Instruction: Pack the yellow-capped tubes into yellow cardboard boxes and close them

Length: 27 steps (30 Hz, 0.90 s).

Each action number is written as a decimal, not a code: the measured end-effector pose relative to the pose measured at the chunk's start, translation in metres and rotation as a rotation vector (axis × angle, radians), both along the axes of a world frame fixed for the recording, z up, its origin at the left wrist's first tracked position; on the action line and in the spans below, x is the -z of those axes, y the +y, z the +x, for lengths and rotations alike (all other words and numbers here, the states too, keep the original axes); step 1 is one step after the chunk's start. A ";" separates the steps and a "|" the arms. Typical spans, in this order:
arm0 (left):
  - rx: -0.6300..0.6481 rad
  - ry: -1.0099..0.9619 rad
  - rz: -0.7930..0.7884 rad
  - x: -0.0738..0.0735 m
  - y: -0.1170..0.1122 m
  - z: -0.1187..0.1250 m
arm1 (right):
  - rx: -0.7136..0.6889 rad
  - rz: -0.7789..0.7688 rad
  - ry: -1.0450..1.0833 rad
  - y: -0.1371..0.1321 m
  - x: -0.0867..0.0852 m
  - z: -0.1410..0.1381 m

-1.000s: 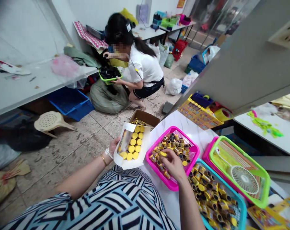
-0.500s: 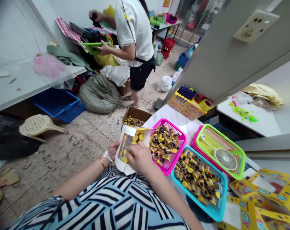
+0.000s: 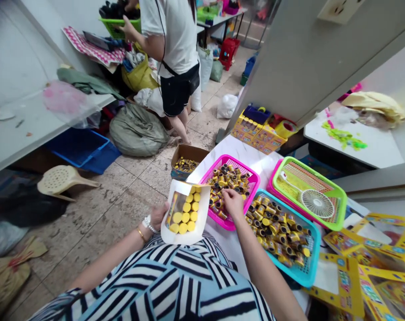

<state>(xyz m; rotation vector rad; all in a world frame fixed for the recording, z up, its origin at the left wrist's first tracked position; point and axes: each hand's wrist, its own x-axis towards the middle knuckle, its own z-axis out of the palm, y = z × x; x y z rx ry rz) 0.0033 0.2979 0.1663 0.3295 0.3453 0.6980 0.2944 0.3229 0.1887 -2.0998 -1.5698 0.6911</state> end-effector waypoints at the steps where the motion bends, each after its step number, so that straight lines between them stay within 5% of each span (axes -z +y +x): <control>1: 0.010 0.001 -0.004 0.004 -0.002 0.004 | -0.024 -0.046 -0.054 0.004 0.011 0.005; 7: 0.013 -0.181 -0.076 0.009 -0.005 0.012 | -0.214 -0.293 -0.321 -0.001 0.046 -0.008; 12: -0.113 -0.145 -0.066 -0.005 0.005 -0.008 | -0.282 -0.419 -0.463 -0.004 0.046 0.000; 15: -0.184 -0.115 -0.081 -0.013 0.009 -0.017 | -0.210 -0.329 -0.377 0.007 0.019 0.012; 18: -0.236 -0.108 -0.111 -0.015 0.011 -0.017 | -0.156 -0.051 0.083 0.009 -0.031 0.005; 21: -0.216 -0.104 -0.136 -0.011 0.011 -0.007 | -0.302 0.210 0.439 -0.003 -0.081 -0.031; 24: -0.179 -0.094 -0.132 -0.002 0.011 0.004 | -0.424 0.377 0.434 -0.014 -0.105 -0.076; 27: -0.159 -0.089 -0.102 0.009 0.010 0.009 | -0.588 0.349 0.177 -0.020 -0.104 -0.107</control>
